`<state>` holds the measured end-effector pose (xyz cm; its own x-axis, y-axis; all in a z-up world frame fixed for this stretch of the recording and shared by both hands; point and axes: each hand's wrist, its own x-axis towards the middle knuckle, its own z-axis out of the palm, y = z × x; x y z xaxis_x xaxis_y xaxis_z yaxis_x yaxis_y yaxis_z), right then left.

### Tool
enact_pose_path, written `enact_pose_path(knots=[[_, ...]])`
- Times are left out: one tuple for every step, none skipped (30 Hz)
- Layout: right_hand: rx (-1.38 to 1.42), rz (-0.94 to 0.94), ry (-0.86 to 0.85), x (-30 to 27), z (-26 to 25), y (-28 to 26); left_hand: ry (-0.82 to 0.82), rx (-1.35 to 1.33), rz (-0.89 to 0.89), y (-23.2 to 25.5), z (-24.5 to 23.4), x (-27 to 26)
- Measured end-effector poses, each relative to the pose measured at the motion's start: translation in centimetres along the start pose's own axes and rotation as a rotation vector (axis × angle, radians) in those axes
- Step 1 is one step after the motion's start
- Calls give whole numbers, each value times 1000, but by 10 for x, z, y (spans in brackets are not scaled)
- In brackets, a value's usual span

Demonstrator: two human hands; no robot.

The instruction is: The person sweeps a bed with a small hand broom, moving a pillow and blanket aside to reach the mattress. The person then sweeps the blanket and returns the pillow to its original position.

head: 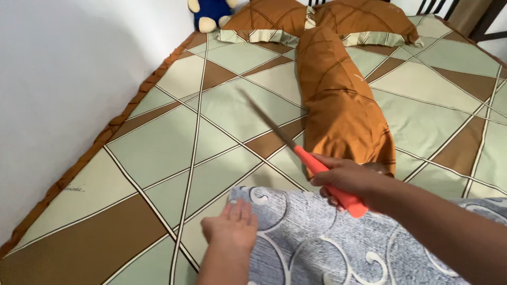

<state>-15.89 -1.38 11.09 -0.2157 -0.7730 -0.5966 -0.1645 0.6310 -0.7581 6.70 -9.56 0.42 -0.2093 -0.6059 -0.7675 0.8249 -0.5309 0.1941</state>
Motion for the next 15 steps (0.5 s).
enact_pose_path(knots=[[-26,14,19,1,2,5,9,3,-19,-12,-1,-2],[-53,27,37,-2,4,9,17,6,-39,-19,-2,-2],[-179,53,-44,-7,7,13,75,-1,-55,-24,-7,-2],[-305,79,-125,-12,14,16,132,-9,-70,-28,-15,-1],[-353,109,-251,-18,24,18,188,-19,-84,-33,-21,0],[-401,137,-378,-26,31,19,236,-62,-45,-36,-26,4],[-335,119,-562,-34,29,17,284,-105,-2,-36,-29,7],[-268,101,-746,-40,28,15,331,-148,41,-35,-31,9],[-204,85,-941,-43,29,12,384,-201,91,-31,-35,8],[-214,61,-960,-45,25,7,436,-255,141,-27,-38,4],[-233,32,-983,-46,17,0,484,-319,195,-20,-39,-3],[-252,3,-1007,-46,13,-6,336,-283,125,-12,-39,-13],[-242,-1,-865,-47,11,-8,187,-243,56,-5,-38,-26],[-229,-9,-724,-47,12,-11,36,-198,-7,2,-34,-38],[-205,-8,-583,-45,16,-11,6,-161,27,6,-31,-49]])
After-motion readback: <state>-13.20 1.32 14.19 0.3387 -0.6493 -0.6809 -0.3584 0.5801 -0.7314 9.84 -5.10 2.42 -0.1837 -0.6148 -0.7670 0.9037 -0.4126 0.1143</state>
